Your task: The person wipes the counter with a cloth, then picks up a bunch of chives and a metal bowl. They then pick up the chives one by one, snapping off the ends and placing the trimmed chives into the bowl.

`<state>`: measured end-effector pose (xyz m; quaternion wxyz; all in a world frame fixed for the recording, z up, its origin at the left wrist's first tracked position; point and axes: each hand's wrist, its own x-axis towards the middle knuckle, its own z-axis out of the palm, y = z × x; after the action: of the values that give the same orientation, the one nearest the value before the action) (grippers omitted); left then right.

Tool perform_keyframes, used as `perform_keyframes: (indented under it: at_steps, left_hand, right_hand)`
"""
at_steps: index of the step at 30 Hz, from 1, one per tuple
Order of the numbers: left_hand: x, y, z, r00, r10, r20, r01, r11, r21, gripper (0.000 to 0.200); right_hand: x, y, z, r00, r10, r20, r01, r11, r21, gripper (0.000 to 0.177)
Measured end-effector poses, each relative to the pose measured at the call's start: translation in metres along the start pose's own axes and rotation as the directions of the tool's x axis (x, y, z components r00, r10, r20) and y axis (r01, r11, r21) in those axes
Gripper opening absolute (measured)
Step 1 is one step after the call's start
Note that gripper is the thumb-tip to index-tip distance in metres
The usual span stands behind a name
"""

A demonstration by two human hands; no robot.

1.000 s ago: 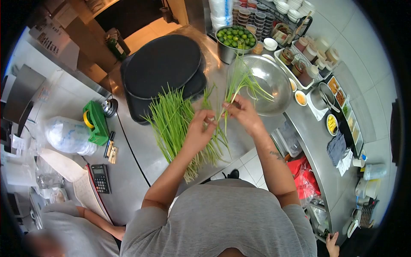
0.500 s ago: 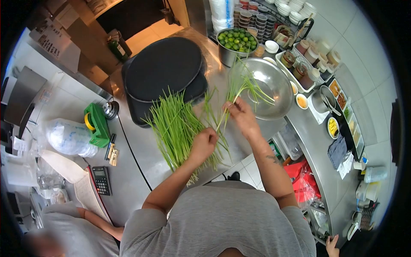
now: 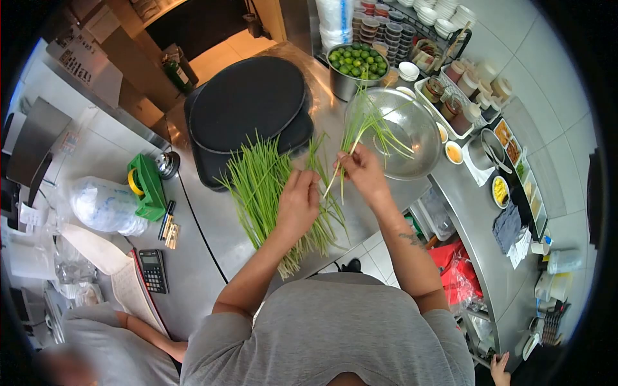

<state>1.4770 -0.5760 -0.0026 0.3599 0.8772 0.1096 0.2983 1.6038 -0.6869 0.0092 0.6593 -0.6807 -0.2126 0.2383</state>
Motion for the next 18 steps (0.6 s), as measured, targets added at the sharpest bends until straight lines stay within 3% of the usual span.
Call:
perform_keyframes:
  at_steps: [2, 5, 8, 11, 14, 17, 18]
  left_hand:
    - [0.004, 0.007, 0.005, 0.999, -0.007, -0.035, 0.003, 0.995, -0.104, 0.012]
    - [0.004, 0.006, 0.017, 1.0, 0.0, -0.019, -0.002, 0.995, -0.099, 0.009]
    - [0.002, 0.003, 0.021, 0.976, -0.212, 0.052, 0.218, 0.936, -0.277, 0.005]
    - [0.004, -0.007, 0.017, 0.837, -0.418, 0.354, 0.547, 0.612, -0.571, 0.003]
    - [0.002, -0.019, 0.02, 0.753, -0.436, 0.494, 0.611, 0.184, -0.77, 0.002]
    - [-0.002, -0.015, 0.02, 0.673, -0.48, 0.563, 0.642, 0.0, -0.767, 0.002]
    - [-0.008, -0.02, 0.023, 0.698, -0.467, 0.543, 0.642, 0.072, -0.764, 0.002]
  right_hand:
    - [0.001, 0.006, 0.004, 0.999, -0.034, 0.003, 0.034, 0.999, -0.04, 0.011]
    - [0.0, 0.013, 0.009, 0.998, -0.062, 0.001, 0.062, 0.996, -0.068, 0.012]
    - [-0.005, 0.007, 0.011, 0.998, -0.065, -0.006, 0.064, 0.997, -0.03, 0.014]
    - [-0.009, 0.009, 0.011, 0.995, -0.1, 0.0, 0.1, 0.994, -0.049, 0.01]
    - [-0.011, 0.014, 0.01, 0.991, -0.129, 0.016, 0.13, 0.988, -0.084, 0.011]
    - [-0.016, 0.01, 0.01, 0.992, -0.125, 0.01, 0.126, 0.991, -0.046, 0.012]
    - [-0.017, 0.01, 0.009, 0.994, -0.113, 0.001, 0.113, 0.993, -0.034, 0.012]
